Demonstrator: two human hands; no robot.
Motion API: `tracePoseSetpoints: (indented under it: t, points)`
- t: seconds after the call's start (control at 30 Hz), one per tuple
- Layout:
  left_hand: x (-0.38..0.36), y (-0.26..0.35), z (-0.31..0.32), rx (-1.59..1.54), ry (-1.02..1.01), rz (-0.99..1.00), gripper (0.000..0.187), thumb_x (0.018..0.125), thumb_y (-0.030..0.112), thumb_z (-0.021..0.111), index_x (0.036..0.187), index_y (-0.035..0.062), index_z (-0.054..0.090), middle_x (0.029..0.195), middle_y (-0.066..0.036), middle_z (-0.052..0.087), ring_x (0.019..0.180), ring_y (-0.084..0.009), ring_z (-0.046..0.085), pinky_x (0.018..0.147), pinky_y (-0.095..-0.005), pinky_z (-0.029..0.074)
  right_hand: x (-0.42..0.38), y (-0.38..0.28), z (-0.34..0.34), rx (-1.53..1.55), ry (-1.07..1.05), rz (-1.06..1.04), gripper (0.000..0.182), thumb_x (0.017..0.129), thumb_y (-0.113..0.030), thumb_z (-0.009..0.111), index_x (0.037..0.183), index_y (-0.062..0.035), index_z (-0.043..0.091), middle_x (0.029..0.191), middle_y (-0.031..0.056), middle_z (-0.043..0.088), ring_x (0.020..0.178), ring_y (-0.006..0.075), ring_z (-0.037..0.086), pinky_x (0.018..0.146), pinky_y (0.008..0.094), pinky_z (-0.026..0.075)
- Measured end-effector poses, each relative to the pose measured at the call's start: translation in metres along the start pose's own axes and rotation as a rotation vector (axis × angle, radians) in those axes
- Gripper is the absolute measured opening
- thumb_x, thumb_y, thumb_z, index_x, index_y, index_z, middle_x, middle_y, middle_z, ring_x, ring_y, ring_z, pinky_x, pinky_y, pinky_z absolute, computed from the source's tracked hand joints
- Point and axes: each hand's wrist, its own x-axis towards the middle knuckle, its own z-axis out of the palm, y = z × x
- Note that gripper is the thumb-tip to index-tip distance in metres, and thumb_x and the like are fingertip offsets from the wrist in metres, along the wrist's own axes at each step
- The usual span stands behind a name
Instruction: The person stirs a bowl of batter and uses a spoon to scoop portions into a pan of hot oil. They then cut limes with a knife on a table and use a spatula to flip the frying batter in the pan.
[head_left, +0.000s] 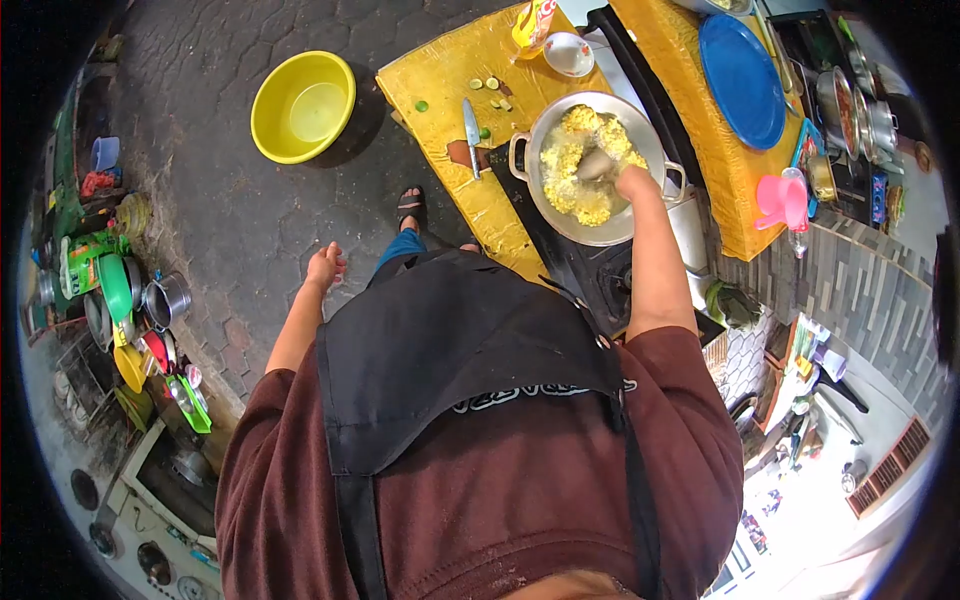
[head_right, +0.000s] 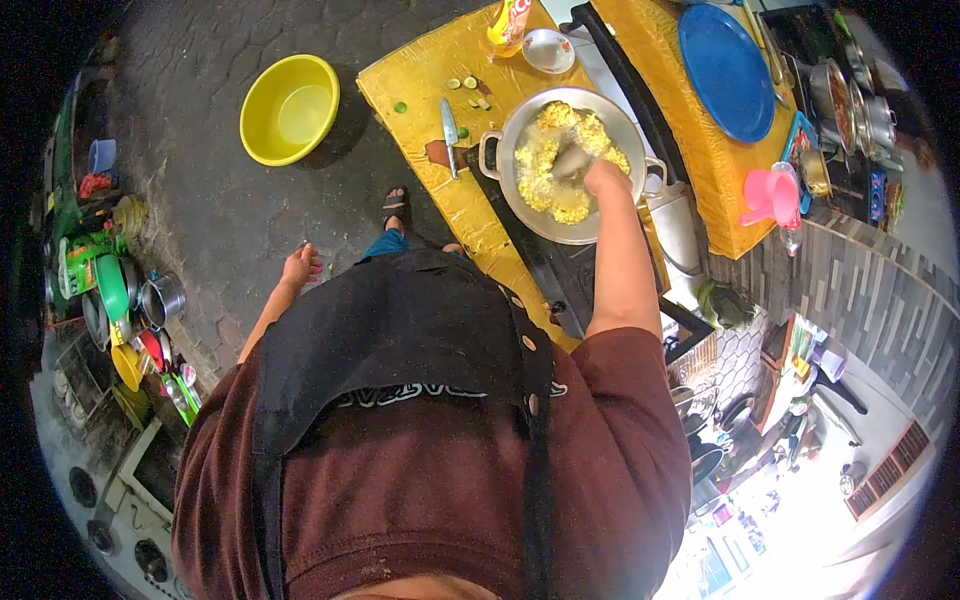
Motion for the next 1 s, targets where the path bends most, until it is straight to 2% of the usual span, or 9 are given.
tracePoseSetpoints:
  t: [0.23, 0.33, 0.43, 0.73, 0.8, 0.83, 0.87, 0.93, 1.0]
  points:
    - [0.012, 0.000, -0.012, -0.016, -0.035, 0.010, 0.042, 0.088, 0.042, 0.040, 0.101, 0.0052, 0.054, 0.079, -0.008, 0.060, 0.063, -0.0147, 0.058, 0.053, -0.0300, 0.046, -0.027, -0.008, -0.025, -0.104, -0.055, 0.119, 0.032, 0.077, -0.012, 0.049, 0.106, -0.0048, 0.060, 0.115, 0.0157, 0.054, 0.107, 0.0278, 0.053, 0.086, 0.0353, 0.043]
    - [0.021, -0.001, -0.020, -0.002, -0.039, 0.019, 0.041, 0.089, 0.042, 0.039, 0.101, 0.0052, 0.053, 0.079, -0.009, 0.060, 0.062, -0.0148, 0.058, 0.053, -0.0299, 0.046, -0.026, 0.022, -0.016, -0.130, 0.004, -0.012, 0.028, 0.075, -0.010, 0.045, 0.096, -0.0011, 0.062, 0.090, 0.0163, 0.063, 0.077, 0.0272, 0.063, 0.064, 0.0379, 0.048]
    - [0.034, -0.004, -0.025, -0.010, -0.039, 0.002, 0.041, 0.089, 0.042, 0.039, 0.101, 0.0051, 0.053, 0.079, -0.009, 0.060, 0.062, -0.0149, 0.058, 0.052, -0.0298, 0.046, -0.041, 0.040, -0.016, 0.287, -0.433, 0.159, 0.018, 0.080, -0.013, 0.044, 0.088, -0.0039, 0.057, 0.058, 0.0065, 0.050, 0.043, 0.0153, 0.044, 0.038, 0.0323, 0.035]
    - [0.044, 0.013, -0.035, -0.025, -0.075, -0.001, 0.043, 0.088, 0.043, 0.040, 0.102, 0.0045, 0.052, 0.080, -0.009, 0.060, 0.064, -0.0155, 0.058, 0.053, -0.0296, 0.046, -0.055, 0.032, 0.010, 0.477, -0.771, 0.115, 0.028, 0.084, -0.013, 0.044, 0.111, -0.0072, 0.049, 0.061, 0.0037, 0.050, 0.042, 0.0100, 0.041, 0.036, 0.0264, 0.031]
    - [0.045, 0.018, -0.035, 0.007, -0.067, 0.002, 0.043, 0.088, 0.044, 0.040, 0.102, 0.0044, 0.052, 0.080, -0.009, 0.060, 0.065, -0.0157, 0.058, 0.053, -0.0295, 0.046, -0.046, 0.027, 0.027, 0.592, -0.744, 0.094, 0.016, 0.080, -0.016, 0.046, 0.068, -0.0052, 0.049, 0.054, 0.0024, 0.047, 0.040, 0.0103, 0.038, 0.037, 0.0265, 0.030]
    - [0.050, 0.017, -0.037, -0.012, -0.072, -0.002, 0.043, 0.088, 0.044, 0.040, 0.102, 0.0043, 0.052, 0.080, -0.009, 0.060, 0.065, -0.0158, 0.058, 0.053, -0.0294, 0.046, -0.044, 0.026, 0.028, 0.589, -0.734, 0.086, 0.018, 0.080, -0.017, 0.046, 0.067, -0.0055, 0.049, 0.053, 0.0020, 0.046, 0.039, 0.0100, 0.038, 0.036, 0.0262, 0.029]
    - [0.054, 0.015, -0.039, -0.029, -0.076, -0.006, 0.044, 0.088, 0.043, 0.040, 0.102, 0.0042, 0.052, 0.080, -0.010, 0.060, 0.066, -0.0159, 0.058, 0.054, -0.0293, 0.046, -0.042, 0.027, 0.028, 0.593, -0.737, 0.085, 0.018, 0.080, -0.017, 0.046, 0.067, -0.0055, 0.049, 0.053, 0.0020, 0.046, 0.039, 0.0100, 0.038, 0.036, 0.0262, 0.029]
    - [0.052, 0.020, -0.043, -0.014, -0.074, 0.001, 0.043, 0.088, 0.043, 0.040, 0.101, 0.0043, 0.052, 0.080, -0.010, 0.060, 0.066, -0.0157, 0.058, 0.054, -0.0293, 0.046, -0.049, 0.027, 0.009, 0.527, -0.794, 0.093, 0.022, 0.085, -0.016, 0.042, 0.104, -0.0086, 0.052, 0.058, 0.0012, 0.047, 0.040, 0.0091, 0.038, 0.035, 0.0251, 0.029]
    - [0.050, 0.027, -0.045, -0.004, -0.070, 0.008, 0.043, 0.088, 0.043, 0.040, 0.101, 0.0045, 0.052, 0.081, -0.009, 0.061, 0.066, -0.0155, 0.058, 0.054, -0.0294, 0.046, -0.061, 0.023, -0.005, 0.507, -0.753, 0.138, 0.016, 0.085, -0.016, 0.042, 0.095, -0.0079, 0.052, 0.057, 0.0009, 0.046, 0.038, 0.0089, 0.037, 0.035, 0.0245, 0.028]
